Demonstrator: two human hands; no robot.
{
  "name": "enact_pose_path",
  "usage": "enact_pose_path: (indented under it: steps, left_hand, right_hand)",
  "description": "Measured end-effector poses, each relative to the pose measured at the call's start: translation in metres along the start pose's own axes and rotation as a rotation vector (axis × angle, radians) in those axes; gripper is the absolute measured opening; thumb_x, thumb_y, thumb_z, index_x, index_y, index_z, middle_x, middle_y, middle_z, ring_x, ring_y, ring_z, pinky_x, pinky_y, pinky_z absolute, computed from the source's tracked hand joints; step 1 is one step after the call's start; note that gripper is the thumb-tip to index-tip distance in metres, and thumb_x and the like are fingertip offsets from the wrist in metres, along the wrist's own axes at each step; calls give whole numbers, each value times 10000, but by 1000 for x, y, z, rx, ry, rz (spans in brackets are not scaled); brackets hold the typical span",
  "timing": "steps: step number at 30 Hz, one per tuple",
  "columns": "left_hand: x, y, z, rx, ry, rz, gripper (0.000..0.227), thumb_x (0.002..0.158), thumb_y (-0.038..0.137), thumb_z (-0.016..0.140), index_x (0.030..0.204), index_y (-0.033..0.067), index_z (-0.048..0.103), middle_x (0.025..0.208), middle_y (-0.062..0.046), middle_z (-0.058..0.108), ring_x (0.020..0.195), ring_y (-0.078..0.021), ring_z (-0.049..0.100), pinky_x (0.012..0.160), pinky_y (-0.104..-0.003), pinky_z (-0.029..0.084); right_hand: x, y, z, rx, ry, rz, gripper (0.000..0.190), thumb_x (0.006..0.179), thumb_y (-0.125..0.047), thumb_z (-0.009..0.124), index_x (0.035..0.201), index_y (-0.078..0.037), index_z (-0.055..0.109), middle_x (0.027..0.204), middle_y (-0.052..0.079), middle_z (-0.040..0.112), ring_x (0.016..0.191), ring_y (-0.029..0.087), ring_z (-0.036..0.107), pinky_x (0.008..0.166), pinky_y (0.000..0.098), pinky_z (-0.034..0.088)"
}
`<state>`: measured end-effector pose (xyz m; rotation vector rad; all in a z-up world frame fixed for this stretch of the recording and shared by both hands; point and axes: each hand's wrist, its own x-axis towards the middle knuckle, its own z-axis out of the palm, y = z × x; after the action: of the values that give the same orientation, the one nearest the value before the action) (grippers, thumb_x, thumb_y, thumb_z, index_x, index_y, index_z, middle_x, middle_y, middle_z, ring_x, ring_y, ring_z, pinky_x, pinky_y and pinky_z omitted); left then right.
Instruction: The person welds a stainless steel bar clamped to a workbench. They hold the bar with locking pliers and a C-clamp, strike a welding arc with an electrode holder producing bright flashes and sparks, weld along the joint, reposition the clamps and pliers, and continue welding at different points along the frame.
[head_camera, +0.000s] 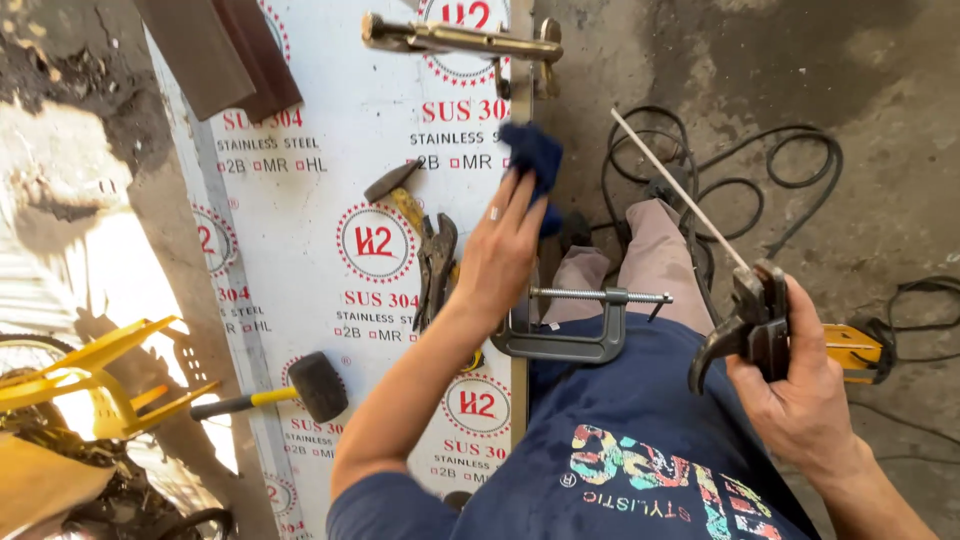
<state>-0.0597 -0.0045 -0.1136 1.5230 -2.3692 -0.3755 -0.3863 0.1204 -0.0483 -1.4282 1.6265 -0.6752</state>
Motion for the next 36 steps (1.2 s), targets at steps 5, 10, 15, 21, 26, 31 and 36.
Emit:
enact_pose_path:
  steps: [5,10,15,21,26,31,36]
  left_hand:
    - [55,-10,4,23,3,-51,335,887,-38,573,1209,-43,663,1468,-201,555,1445,-386,456,1116,-389,459]
    - [-1,3,-8,61,-138,97,348,877,5,597,1210,-65,667,1432,-211,567,1452,-366,453,1192,-416,416]
    - [47,-38,20,120,-41,148,367,903,-11,590,1259,-55,669,1497,-229,528,1463,-379,423,1205,-390,409]
    - [67,-54,28,46,4,127,375,945,-41,571,1303,-4,678,1555,-156,508,1494,-319,423,1132,-383,482]
    - [70,-54,23,39,9,151,289,1007,-8,601,1275,32,701,1540,-127,536,1485,-299,450,1078,-397,534]
    - [65,-58,21,70,-1,134,278,1013,-3,640,1282,24,705,1532,-140,543,1479,-312,463,1053,-404,547]
    - [70,-52,12,66,-4,152,290,994,3,658,1282,17,690,1538,-142,539,1458,-327,485,1039,-419,550]
  right_hand:
    - [1,-5,1,-28,-2,-58,901,854,-18,710,1631,-25,255,1036,79,677,836,132,649,795,284,535]
    - [-15,5,-13,70,46,20,889,909,43,644,1672,-60,199,1142,113,651,845,151,641,758,298,551]
    - [-26,2,-12,264,100,94,925,948,94,540,1729,-170,119,881,81,571,564,131,551,543,292,469]
    - [-62,11,-22,303,271,61,955,968,31,655,1697,-198,83,963,130,651,631,150,630,630,301,522]
    - [-85,9,-35,255,409,128,943,1060,-7,683,1742,-212,65,943,134,619,660,186,622,670,320,531]
    - [-88,20,-37,252,406,116,892,1067,2,652,1707,-212,68,953,143,612,669,192,578,688,333,542]
    - [-87,28,-32,312,328,110,938,1087,-6,711,1749,-209,78,985,116,609,693,186,604,686,311,529]
